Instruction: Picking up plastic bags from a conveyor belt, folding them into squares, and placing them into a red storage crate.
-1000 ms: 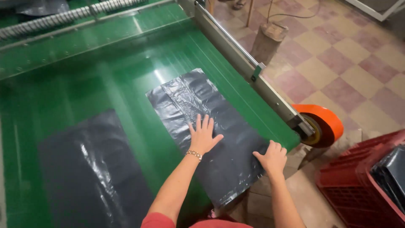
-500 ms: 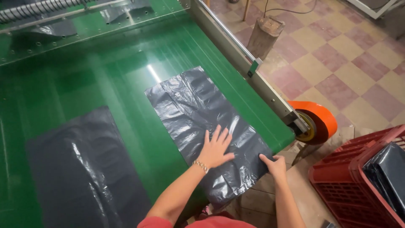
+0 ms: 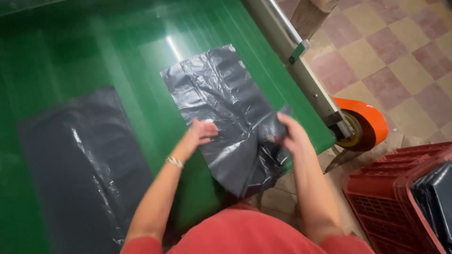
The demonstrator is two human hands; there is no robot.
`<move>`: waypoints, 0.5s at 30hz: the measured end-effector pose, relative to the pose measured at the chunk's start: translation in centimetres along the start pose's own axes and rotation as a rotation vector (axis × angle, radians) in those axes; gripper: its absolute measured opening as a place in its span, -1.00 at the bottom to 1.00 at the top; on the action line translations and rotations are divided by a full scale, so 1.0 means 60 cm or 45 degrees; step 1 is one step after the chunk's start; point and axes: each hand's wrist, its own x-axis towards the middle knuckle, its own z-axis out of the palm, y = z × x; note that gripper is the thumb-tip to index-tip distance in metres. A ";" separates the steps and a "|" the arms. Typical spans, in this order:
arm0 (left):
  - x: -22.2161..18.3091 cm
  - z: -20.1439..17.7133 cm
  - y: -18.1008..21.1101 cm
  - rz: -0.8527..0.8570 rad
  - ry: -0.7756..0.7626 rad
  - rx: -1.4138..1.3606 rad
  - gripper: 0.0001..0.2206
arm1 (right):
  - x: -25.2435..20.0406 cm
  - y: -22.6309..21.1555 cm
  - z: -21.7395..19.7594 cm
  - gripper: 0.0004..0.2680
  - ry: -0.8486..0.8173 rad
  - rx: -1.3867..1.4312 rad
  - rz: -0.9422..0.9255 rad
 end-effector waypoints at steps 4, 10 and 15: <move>0.058 -0.100 0.023 -0.099 0.112 -0.347 -0.06 | 0.137 -0.075 0.157 -0.73 -0.207 0.204 0.112; 0.073 -0.111 0.080 -0.115 0.487 -0.621 -0.07 | 0.302 -0.110 0.274 -0.80 -0.338 0.155 0.301; 0.032 -0.048 0.085 -0.053 0.493 0.098 -0.43 | 0.274 -0.067 0.160 -0.83 -0.196 0.115 0.226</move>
